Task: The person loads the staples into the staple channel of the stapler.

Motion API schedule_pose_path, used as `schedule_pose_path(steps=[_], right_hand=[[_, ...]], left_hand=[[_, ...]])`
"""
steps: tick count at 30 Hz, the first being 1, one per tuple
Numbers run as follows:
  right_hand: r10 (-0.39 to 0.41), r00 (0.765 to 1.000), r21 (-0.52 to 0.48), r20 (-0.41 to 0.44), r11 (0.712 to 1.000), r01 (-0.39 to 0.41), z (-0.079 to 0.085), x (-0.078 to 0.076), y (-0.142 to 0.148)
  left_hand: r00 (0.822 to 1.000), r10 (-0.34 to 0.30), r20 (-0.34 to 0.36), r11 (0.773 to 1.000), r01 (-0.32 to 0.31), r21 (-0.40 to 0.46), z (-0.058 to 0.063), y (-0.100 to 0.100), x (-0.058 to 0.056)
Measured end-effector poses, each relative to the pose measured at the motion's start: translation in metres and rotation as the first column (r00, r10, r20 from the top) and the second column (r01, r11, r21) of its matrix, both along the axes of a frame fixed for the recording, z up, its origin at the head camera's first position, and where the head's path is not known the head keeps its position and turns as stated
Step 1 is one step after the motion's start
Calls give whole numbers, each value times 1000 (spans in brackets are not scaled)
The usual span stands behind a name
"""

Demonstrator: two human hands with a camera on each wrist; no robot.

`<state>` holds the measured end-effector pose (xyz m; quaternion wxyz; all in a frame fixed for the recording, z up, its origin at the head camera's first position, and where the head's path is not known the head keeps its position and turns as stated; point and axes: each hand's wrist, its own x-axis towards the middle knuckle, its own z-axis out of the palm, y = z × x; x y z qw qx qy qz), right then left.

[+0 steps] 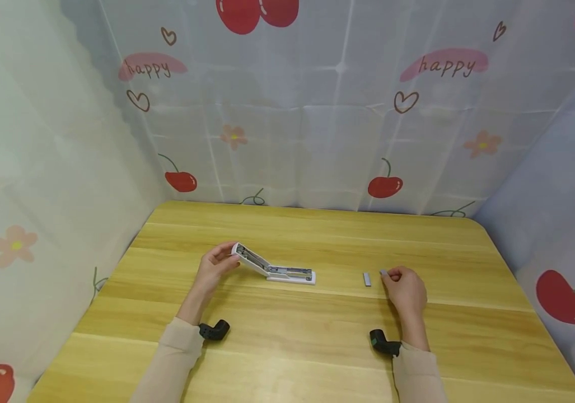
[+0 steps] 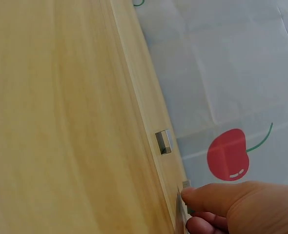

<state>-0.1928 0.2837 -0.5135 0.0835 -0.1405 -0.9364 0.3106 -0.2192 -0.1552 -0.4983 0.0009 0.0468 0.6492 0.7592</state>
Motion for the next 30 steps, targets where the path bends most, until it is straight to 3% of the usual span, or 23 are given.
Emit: schedule_pose_path(steps=[10, 17, 30], right_hand=[[-58, 995, -34, -79, 998, 55, 0, -2, -7], [-107, 991, -23, -84, 994, 105, 5, -1, -4], [-74, 979, -47, -187, 997, 66, 6, -3, -8]], left_hand=[[1000, 1, 2, 1000, -1, -12, -1, -4, 2], [1000, -7, -12, 1000, 7, -15, 0, -1, -3], [1000, 8, -7, 1000, -8, -12, -2, -1, -3]])
